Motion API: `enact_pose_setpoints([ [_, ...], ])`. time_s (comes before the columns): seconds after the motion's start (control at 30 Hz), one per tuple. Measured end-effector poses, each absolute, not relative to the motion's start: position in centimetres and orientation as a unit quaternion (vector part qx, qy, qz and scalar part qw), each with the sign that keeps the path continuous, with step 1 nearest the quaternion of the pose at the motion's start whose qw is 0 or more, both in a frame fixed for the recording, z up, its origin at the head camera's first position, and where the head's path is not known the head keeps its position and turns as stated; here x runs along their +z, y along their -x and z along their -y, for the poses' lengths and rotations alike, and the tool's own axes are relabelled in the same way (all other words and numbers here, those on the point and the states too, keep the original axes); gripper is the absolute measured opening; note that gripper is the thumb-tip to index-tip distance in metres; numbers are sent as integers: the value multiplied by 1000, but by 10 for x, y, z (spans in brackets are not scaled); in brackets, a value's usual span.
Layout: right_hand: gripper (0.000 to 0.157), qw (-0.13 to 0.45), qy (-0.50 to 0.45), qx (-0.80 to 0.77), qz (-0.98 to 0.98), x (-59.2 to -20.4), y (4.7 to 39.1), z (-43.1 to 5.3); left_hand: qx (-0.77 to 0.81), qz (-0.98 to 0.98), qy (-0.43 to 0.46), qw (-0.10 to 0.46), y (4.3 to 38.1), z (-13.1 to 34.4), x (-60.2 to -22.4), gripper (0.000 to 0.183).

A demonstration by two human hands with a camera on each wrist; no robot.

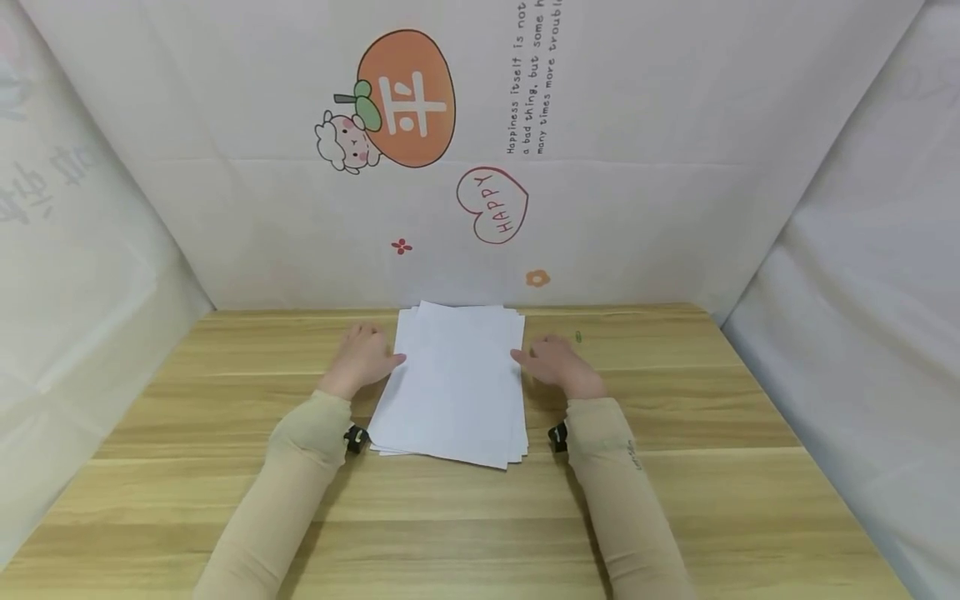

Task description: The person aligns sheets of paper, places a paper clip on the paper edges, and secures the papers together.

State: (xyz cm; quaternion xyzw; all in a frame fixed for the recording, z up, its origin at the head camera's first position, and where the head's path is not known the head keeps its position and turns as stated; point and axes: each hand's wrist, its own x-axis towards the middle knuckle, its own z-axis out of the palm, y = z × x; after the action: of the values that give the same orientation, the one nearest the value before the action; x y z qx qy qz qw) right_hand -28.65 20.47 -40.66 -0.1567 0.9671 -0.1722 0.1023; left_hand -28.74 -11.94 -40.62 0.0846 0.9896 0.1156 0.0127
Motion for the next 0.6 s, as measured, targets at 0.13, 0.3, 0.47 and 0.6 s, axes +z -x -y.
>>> enact_pose_setpoints([
  [0.13,52,118,139,-167,-969,-406,288,-199,124,-989,-72,29,288,113,-404,44],
  [0.3,38,127,116,-163,-971,-404,290,-193,145,-987,-53,49,291,109,-405,39],
  [0.47,34,126,106,-176,-970,-402,293,-188,161,-983,-56,65,294,110,-404,42],
  [0.6,37,124,103,-182,-970,-403,296,-185,161,-981,-65,83,295,112,-402,49],
])
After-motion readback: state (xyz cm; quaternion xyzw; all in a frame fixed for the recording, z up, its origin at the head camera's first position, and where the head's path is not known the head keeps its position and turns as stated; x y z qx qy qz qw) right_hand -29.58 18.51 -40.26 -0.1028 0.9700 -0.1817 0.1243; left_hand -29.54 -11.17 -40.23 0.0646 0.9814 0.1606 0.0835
